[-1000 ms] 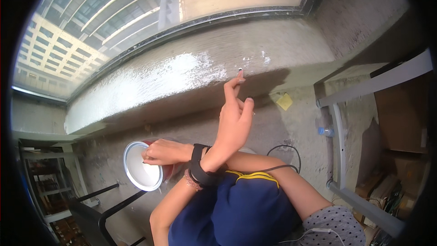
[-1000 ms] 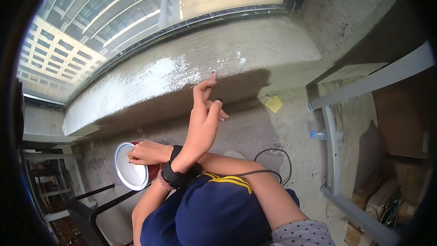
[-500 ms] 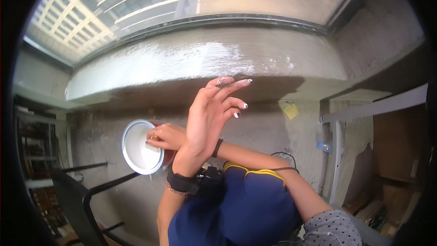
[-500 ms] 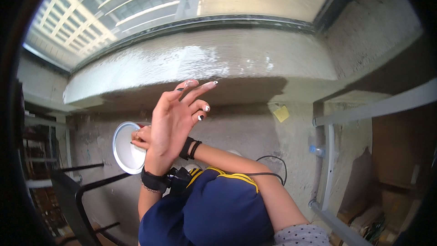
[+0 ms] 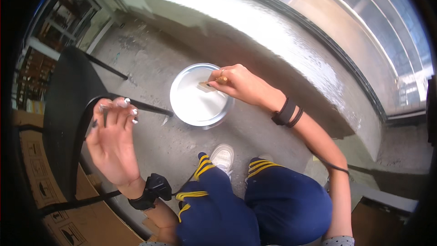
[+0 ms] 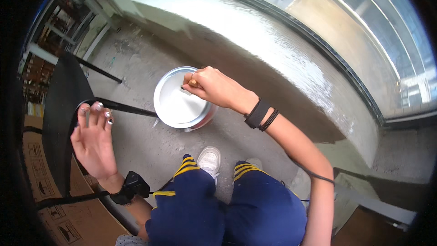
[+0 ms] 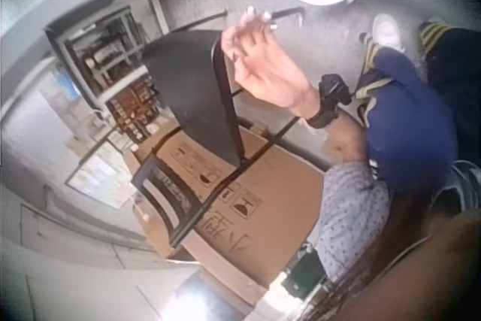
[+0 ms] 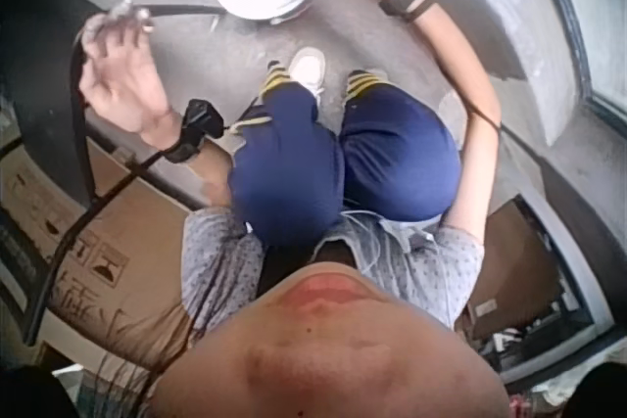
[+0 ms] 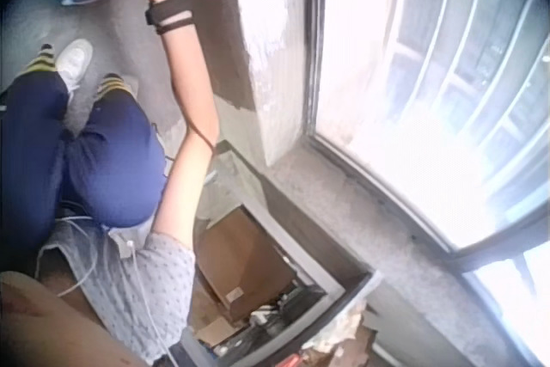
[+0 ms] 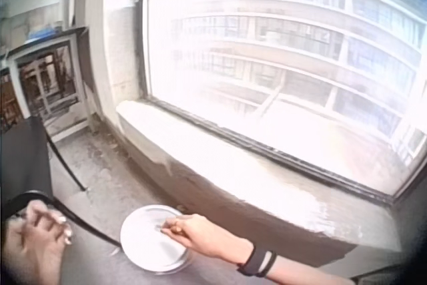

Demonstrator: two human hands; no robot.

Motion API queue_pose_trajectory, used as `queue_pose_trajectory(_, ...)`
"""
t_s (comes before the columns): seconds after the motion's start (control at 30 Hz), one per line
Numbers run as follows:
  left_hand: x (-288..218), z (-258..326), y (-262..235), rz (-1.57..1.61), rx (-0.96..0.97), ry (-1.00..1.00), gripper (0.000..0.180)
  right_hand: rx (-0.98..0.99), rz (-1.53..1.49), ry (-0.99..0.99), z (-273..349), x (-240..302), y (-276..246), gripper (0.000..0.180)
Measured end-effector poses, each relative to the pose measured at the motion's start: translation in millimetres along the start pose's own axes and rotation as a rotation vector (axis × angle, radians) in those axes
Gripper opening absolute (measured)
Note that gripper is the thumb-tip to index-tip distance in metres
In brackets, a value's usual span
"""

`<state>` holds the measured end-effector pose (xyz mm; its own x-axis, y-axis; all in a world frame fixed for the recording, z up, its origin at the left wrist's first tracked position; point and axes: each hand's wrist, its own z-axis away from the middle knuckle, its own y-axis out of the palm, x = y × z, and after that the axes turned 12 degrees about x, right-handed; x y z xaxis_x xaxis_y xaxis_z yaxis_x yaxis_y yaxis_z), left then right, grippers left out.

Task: Apply white paint to the indoor ledge or frame of a window using a brush.

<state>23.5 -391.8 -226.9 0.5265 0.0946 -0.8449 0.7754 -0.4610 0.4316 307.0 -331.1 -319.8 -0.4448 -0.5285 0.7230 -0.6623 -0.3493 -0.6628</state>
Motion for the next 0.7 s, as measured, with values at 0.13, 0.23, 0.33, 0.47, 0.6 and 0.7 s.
queue_pose_trajectory(0.13,57,24,-31,-0.364,-0.256,-0.076,0.038,0.208,0.151,0.08,-3,-40,16,0.019)
queue_pose_trajectory(0.23,70,52,-43,-0.271,-0.356,-0.131,0.037,0.285,0.077,0.164,-11,-37,31,0.02)
queue_pose_trajectory(0.33,96,55,-51,-0.142,-0.457,-0.148,0.035,0.219,-0.1,0.282,-10,-30,25,0.022)
queue_pose_trajectory(0.47,108,47,-57,-0.02,-0.478,-0.144,0.035,0.044,-0.408,0.429,2,-31,15,0.025)
queue_pose_trajectory(0.6,116,37,-62,0.038,-0.434,-0.155,0.035,-0.109,-0.654,0.495,24,-33,0,0.027)
queue_pose_trajectory(0.7,118,33,-66,0.049,-0.444,-0.153,0.035,-0.219,-0.847,0.519,40,-31,-4,0.03)
